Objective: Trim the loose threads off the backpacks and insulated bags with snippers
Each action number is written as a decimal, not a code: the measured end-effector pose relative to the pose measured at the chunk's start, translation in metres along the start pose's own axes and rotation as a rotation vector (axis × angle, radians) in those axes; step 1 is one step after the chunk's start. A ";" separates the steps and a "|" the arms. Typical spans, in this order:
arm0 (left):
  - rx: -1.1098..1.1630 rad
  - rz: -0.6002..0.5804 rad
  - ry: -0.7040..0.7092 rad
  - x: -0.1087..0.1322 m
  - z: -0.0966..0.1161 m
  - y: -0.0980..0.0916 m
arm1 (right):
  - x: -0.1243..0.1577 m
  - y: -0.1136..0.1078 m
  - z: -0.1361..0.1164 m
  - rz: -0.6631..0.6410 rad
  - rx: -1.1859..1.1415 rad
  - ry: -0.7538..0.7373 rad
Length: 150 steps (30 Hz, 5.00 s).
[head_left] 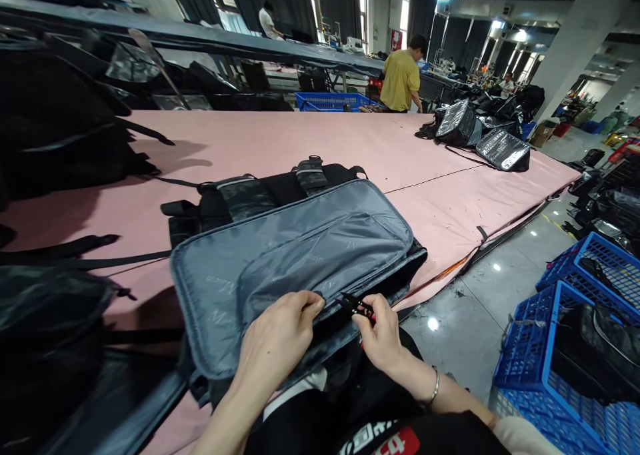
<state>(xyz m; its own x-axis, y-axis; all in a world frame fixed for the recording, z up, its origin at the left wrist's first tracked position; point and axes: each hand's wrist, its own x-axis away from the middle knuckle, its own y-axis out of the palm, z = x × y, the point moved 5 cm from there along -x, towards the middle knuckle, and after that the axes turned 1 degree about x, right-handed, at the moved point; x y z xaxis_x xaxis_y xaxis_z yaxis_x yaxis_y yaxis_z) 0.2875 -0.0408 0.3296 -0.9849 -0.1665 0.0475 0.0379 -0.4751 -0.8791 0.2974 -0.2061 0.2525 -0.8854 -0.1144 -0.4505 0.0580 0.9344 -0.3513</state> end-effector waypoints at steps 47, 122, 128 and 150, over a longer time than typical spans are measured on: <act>0.070 0.095 0.045 0.002 0.001 -0.004 | -0.012 0.012 0.010 -0.107 0.139 -0.233; 0.076 -0.003 0.087 -0.006 -0.001 0.003 | -0.047 -0.031 -0.014 0.004 0.171 -0.687; 0.075 0.018 0.111 -0.006 -0.003 0.004 | -0.047 -0.031 -0.017 0.043 0.159 -0.663; 0.072 0.022 0.113 -0.008 -0.003 0.005 | -0.053 -0.024 -0.015 0.004 0.116 -0.708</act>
<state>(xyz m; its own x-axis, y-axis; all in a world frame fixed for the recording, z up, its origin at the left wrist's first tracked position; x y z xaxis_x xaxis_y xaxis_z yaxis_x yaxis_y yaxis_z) 0.2948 -0.0395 0.3239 -0.9963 -0.0809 -0.0289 0.0678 -0.5342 -0.8427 0.3363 -0.2170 0.2974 -0.3756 -0.3389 -0.8626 0.1446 0.8979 -0.4157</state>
